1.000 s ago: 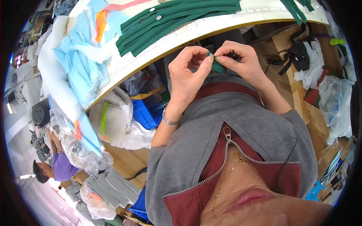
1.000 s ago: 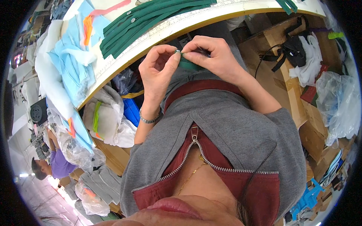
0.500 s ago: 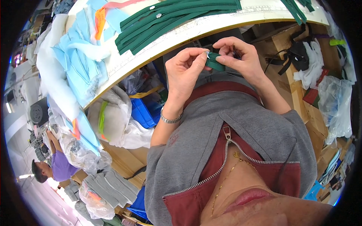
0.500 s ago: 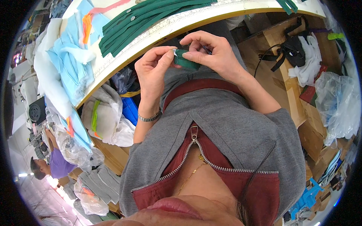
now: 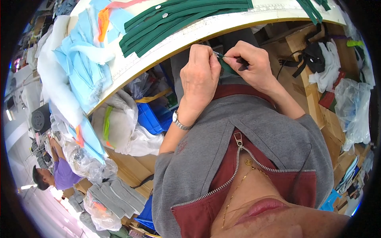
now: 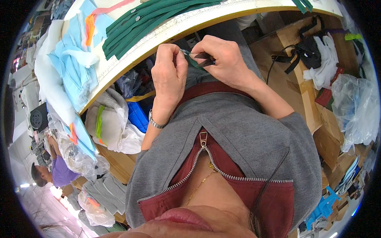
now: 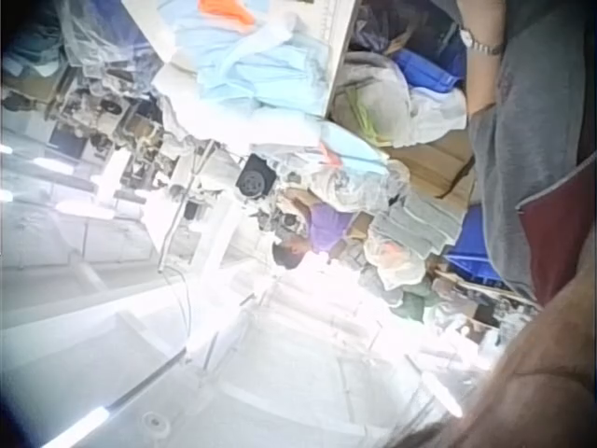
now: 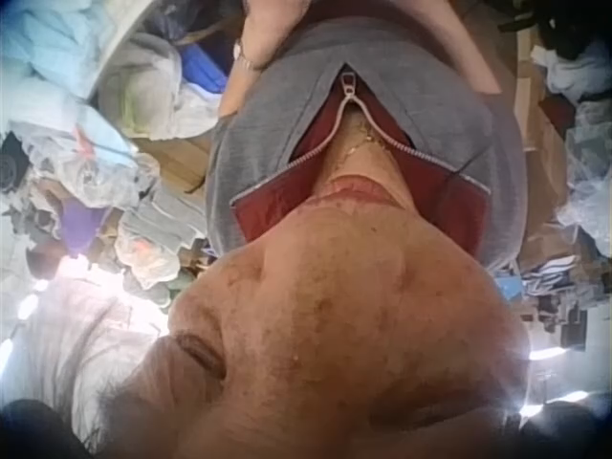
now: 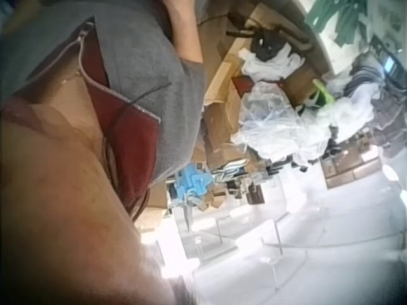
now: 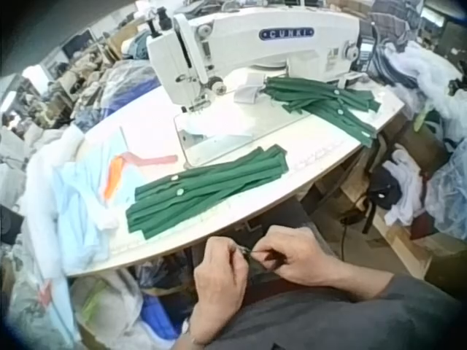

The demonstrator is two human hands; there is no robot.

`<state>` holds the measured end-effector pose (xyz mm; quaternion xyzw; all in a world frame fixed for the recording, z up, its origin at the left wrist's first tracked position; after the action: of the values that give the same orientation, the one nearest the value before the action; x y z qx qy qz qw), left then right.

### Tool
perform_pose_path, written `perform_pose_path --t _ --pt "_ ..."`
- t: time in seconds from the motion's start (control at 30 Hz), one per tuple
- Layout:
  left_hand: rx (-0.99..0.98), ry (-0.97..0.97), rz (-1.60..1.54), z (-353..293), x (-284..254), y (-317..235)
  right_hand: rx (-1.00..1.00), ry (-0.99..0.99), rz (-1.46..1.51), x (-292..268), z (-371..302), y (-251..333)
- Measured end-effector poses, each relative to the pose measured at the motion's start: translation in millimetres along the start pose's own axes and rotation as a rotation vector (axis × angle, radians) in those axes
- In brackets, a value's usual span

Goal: The person is manually assembling zipper sliders onto green zipper tape at a workbench.

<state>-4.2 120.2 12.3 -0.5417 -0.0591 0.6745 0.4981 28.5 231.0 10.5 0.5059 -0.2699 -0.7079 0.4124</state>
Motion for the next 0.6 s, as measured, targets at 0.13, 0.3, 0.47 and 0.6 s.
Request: perform_pose_path --t 0.13,0.3,0.47,0.6 --pt "-0.423 0.083 -0.727 -8 16 22 0.180 -0.034 0.253 -2 -4 -19" --pt "-0.608 0.243 -1.090 -15 33 37 0.199 0.025 0.137 2 -1 -29" --pt "-0.637 0.224 -1.064 -17 33 41 0.043 -0.012 -0.357 -18 4 3" --pt "-0.626 0.224 -1.038 -13 32 37 -0.098 0.082 -0.607 -16 3 23"
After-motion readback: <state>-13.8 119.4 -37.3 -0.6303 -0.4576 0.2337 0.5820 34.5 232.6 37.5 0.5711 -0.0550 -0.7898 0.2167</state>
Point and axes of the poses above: each hand's wrist, its own z-axis towards the middle knuckle, its own x-axis out of the palm, y = z × x, the point moved 9 cm from there along z, towards the middle knuckle
